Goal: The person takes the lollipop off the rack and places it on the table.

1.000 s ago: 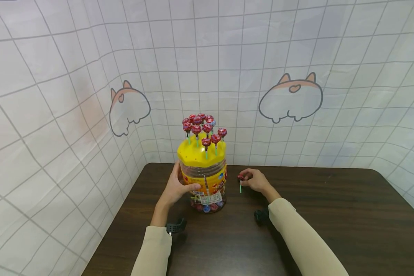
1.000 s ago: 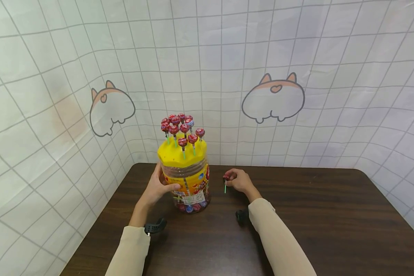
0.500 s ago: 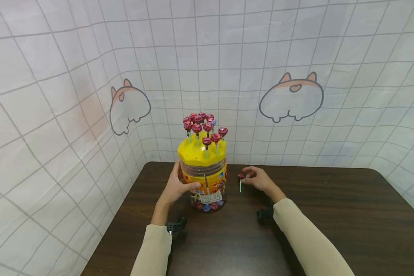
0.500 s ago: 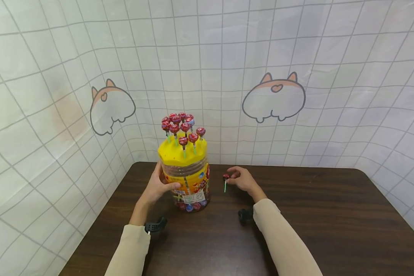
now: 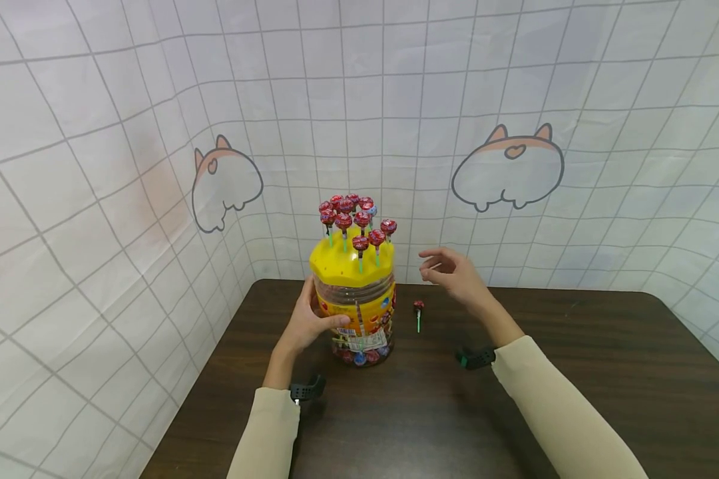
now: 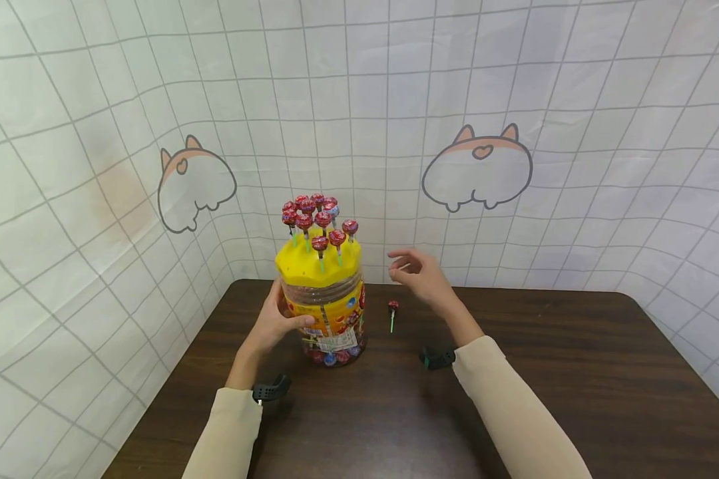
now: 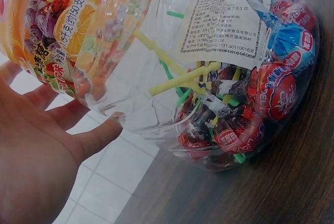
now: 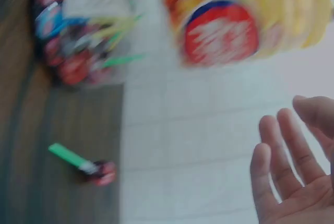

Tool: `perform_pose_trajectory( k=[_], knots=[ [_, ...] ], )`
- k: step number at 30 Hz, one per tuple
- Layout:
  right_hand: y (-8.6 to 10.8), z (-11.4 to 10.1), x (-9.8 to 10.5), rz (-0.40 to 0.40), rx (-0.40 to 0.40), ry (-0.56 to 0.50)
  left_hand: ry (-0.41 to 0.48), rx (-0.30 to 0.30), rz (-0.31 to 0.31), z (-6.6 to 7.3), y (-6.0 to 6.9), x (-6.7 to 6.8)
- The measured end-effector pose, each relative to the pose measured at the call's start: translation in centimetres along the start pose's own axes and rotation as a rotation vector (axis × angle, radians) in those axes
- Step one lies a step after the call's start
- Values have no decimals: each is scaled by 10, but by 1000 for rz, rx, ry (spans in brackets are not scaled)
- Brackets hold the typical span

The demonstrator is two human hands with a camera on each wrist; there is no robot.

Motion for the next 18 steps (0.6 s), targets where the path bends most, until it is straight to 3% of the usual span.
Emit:
perform_pose_trajectory(
  k=[9, 18],
  knots=[
    [-1, -64, -23, -14, 224, -29, 6, 11, -1, 2, 1, -1],
    [-10, -80, -45, -21, 344, -41, -14, 14, 2, 0, 0, 0]
  ],
)
Point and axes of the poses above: each hand's wrist, its own y-axis away from the middle knuckle, its own x-axis out of the back of the hand, z = x × y, the point moved 4 cm from there along -y, towards the middle knuckle, and after that the axes turned 13 degrees about -y, right-handed, at the moved point
